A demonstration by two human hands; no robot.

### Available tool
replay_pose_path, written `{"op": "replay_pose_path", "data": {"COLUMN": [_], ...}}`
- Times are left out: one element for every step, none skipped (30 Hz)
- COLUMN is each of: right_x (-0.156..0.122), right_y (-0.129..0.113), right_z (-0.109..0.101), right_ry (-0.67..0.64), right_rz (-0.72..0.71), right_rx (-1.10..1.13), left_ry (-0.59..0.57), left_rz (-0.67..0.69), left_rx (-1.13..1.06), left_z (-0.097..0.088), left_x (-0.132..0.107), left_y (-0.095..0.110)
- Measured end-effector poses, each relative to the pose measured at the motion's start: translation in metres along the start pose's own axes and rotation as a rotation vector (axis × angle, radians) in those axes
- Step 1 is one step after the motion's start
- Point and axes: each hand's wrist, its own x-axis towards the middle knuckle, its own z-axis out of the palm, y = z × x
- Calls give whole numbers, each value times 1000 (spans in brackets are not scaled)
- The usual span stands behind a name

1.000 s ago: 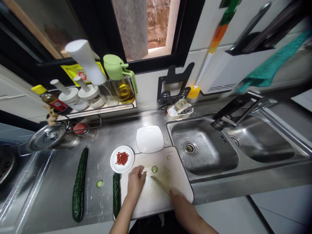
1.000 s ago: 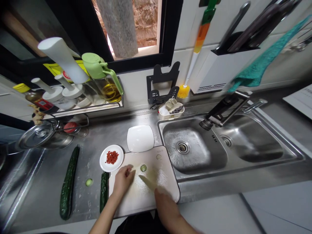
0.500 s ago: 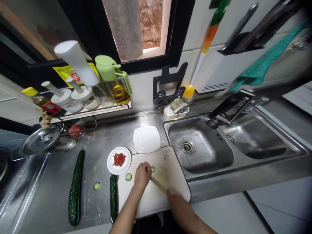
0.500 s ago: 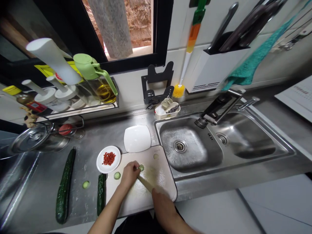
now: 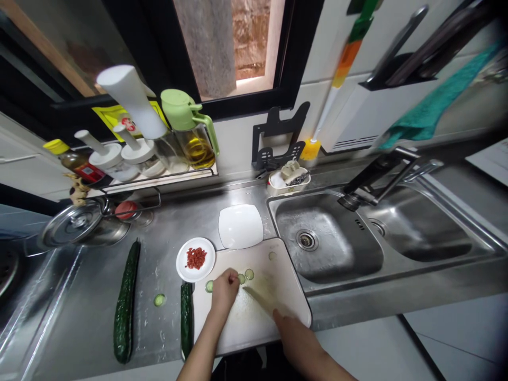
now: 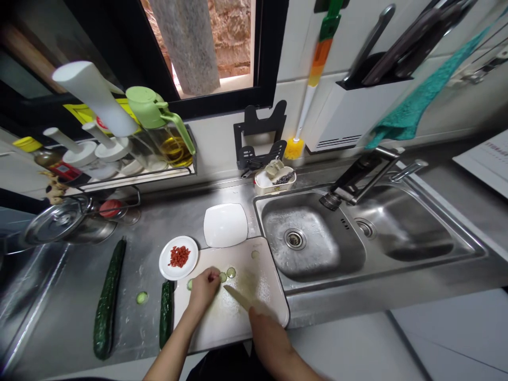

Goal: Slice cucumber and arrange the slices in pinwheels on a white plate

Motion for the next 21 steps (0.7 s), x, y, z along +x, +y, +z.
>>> {"op": "replay_pose_path", "data": {"right_x": [-1,-1,0,1,3,6,8,11,14,16,18,19,20,20,20,19,19,19,19,19,19], "right_y": [0,0,-1,-2,-3,-5,-7,-8,-10,-11,-13,-14,-15,-16,-17,-18,-19,-19,-20,-20,-20], "right_z": [-1,-1,-1,-1,0,0,1,1,1,1,0,0,-1,-2,-3,-3,-4,-4,-4,-4,-4], "right_ry": [5,11,17,28,43,57,69,77,85,94,99,104,108,106,100,91,81,75,72,73,76], "right_rz": [-8,-15,-19,-24,-25,-23,-19,-17,-16,-18,-21,-25,-30,-33,-35,-35,-34,-29,-23,-15,-11], "right_rx": [5,10,13,13,10,5,2,-2,-4,-6,-6,-6,-8,-12,-18,-26,-33,-39,-41,-41,-37], "left_ry": [4,7,9,12,14,15,16,17,18,20,23,27,30,34,36,36,35,32,29,25,21], "left_rz": [-8,-14,-19,-24,-29,-34,-39,-44,-46,-46,-45,-42,-40,-40,-40,-41,-41,-42,-43,-45,-48], "left_rx": [3,5,6,8,11,14,18,22,24,23,20,16,14,13,13,14,15,16,17,18,19], "left_z": [-1,-3,-3,-4,-4,-4,-4,-4,-3,-3,-3,-2,-2,-2,-2,-2,-2,-2,-1,-1,-1], "left_x": [-1,-2,-3,-3,-4,-4,-4,-4,-4,-4,-4,-4,-4,-4,-4,-4,-3,-3,-3,-3,-2], "left_y": [-2,-3,-4,-4,-5,-5,-6,-6,-6,-6,-7,-7,-7,-8,-8,-8,-9,-9,-9,-10,-10]}}
